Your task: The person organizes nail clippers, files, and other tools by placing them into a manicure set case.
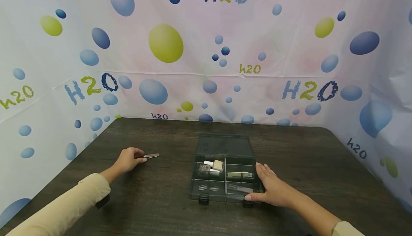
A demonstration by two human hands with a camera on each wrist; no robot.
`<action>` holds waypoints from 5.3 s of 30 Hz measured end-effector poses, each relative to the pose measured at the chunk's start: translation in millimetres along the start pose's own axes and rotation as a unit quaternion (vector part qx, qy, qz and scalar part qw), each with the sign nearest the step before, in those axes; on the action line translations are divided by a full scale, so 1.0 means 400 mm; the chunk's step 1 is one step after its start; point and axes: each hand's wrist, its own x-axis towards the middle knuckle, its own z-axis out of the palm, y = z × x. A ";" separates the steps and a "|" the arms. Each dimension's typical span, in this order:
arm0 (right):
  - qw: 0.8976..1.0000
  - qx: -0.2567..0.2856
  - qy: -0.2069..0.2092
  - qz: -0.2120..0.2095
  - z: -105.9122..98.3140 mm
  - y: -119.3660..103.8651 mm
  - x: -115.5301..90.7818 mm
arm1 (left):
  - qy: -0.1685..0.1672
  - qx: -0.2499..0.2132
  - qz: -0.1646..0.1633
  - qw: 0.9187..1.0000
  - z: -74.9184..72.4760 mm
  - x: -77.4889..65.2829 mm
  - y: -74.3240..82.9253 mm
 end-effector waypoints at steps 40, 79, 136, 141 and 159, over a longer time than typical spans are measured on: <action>1.000 -0.002 0.008 -0.005 0.002 0.001 -0.002 | 0.033 -0.003 0.113 0.993 -0.013 0.001 0.008; 1.000 -0.001 0.008 -0.003 0.004 0.001 -0.001 | 0.105 -0.097 0.200 0.969 0.018 -0.033 0.172; 1.000 -0.006 0.015 -0.005 -0.003 -0.004 0.000 | -0.012 -0.170 0.289 0.942 0.140 -0.021 0.580; 1.000 -0.003 0.012 -0.004 -0.002 -0.004 -0.001 | -0.025 -0.144 0.272 0.951 0.159 0.008 0.594; 1.000 0.013 0.004 0.003 -0.001 -0.003 -0.003 | -0.089 0.022 0.260 0.961 0.219 0.047 0.636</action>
